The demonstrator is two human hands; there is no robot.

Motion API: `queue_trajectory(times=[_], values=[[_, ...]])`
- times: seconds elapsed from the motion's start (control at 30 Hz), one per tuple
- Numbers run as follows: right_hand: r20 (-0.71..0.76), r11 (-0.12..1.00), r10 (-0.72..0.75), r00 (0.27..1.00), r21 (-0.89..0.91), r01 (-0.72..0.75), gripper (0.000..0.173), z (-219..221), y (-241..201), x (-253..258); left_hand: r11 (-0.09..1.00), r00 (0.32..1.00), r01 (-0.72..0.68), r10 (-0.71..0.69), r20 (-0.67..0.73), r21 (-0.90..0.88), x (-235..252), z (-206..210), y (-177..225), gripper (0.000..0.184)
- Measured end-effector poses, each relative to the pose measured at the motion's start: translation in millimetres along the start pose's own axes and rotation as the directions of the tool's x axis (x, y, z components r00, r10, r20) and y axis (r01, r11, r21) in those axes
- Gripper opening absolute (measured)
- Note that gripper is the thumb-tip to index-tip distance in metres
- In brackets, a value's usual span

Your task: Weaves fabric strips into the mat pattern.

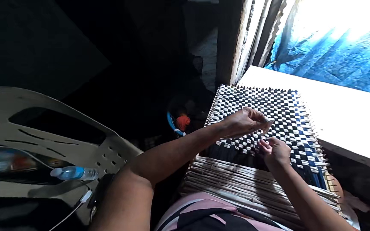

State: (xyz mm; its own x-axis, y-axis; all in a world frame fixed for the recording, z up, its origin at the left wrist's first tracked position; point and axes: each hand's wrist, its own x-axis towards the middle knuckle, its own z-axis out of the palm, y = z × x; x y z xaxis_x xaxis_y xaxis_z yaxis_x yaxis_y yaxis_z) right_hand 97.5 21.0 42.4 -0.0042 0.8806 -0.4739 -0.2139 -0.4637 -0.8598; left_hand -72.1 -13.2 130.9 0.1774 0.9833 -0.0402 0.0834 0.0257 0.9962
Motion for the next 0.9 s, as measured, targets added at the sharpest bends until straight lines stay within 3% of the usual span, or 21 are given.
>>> queue_trajectory(times=[0.07,0.1,0.17,0.23,0.3,0.37,0.43,0.5,0.6,0.7,0.8,0.9], values=[[0.095,0.988,0.027,0.995,-0.151,-0.013,0.003,-5.8,2.5,-4.3,1.000,1.000,0.026,-0.026,-0.015,-0.011,2.7,-1.5,0.1,0.009],[0.232,0.970,0.075,0.970,-0.244,-0.017,0.005,-6.0,6.9,-10.8,1.000,0.999,0.031,-0.031,-0.014,0.000,4.8,-0.9,-1.6,0.009],[0.504,0.942,0.163,0.848,-0.336,0.019,0.019,3.9,17.1,-24.3,0.998,1.000,0.018,-0.019,0.016,0.054,10.1,2.3,-5.8,0.011],[0.711,0.976,0.096,0.697,-0.203,0.073,0.033,19.0,29.3,-31.3,0.994,0.998,0.002,-0.009,0.057,0.111,13.8,6.2,-9.2,0.014],[0.826,0.998,0.050,0.561,-0.062,0.002,0.024,34.6,35.9,-33.5,0.993,0.996,0.035,-0.044,0.078,0.110,14.1,9.6,-8.1,0.015],[0.872,0.993,0.111,0.476,-0.119,-0.013,0.025,45.2,35.5,-29.3,0.996,0.995,0.066,-0.070,0.069,0.055,11.1,7.1,-4.7,0.013],[0.851,0.968,0.151,0.503,-0.231,0.100,0.020,54.9,35.0,-16.7,1.000,0.999,0.023,-0.024,0.029,0.020,3.4,-5.4,-1.3,0.010],[0.857,0.954,0.082,0.509,-0.216,0.210,0.019,57.9,38.9,4.1,0.999,0.999,-0.020,0.021,-0.048,0.029,-10.1,-26.6,1.8,0.012],[0.873,0.974,0.009,0.487,-0.118,0.194,0.047,60.3,42.0,24.3,0.999,0.968,-0.005,0.017,-0.249,0.051,-34.4,-68.9,-12.6,0.018],[0.915,0.949,0.001,0.404,-0.128,0.287,0.044,62.2,43.7,27.8,0.990,0.920,0.064,-0.108,-0.376,-0.128,-65.0,-103.3,-41.7,0.013],[0.939,0.878,0.036,0.341,-0.192,0.438,0.045,66.0,40.7,24.6,0.942,0.895,0.126,-0.243,-0.374,-0.311,-94.2,-110.1,-64.2,0.011],[0.924,0.929,0.038,0.380,-0.173,0.326,0.055,66.8,49.2,20.8,0.906,0.856,0.125,-0.305,-0.417,-0.405,-111.8,-105.9,-68.6,0.013]])
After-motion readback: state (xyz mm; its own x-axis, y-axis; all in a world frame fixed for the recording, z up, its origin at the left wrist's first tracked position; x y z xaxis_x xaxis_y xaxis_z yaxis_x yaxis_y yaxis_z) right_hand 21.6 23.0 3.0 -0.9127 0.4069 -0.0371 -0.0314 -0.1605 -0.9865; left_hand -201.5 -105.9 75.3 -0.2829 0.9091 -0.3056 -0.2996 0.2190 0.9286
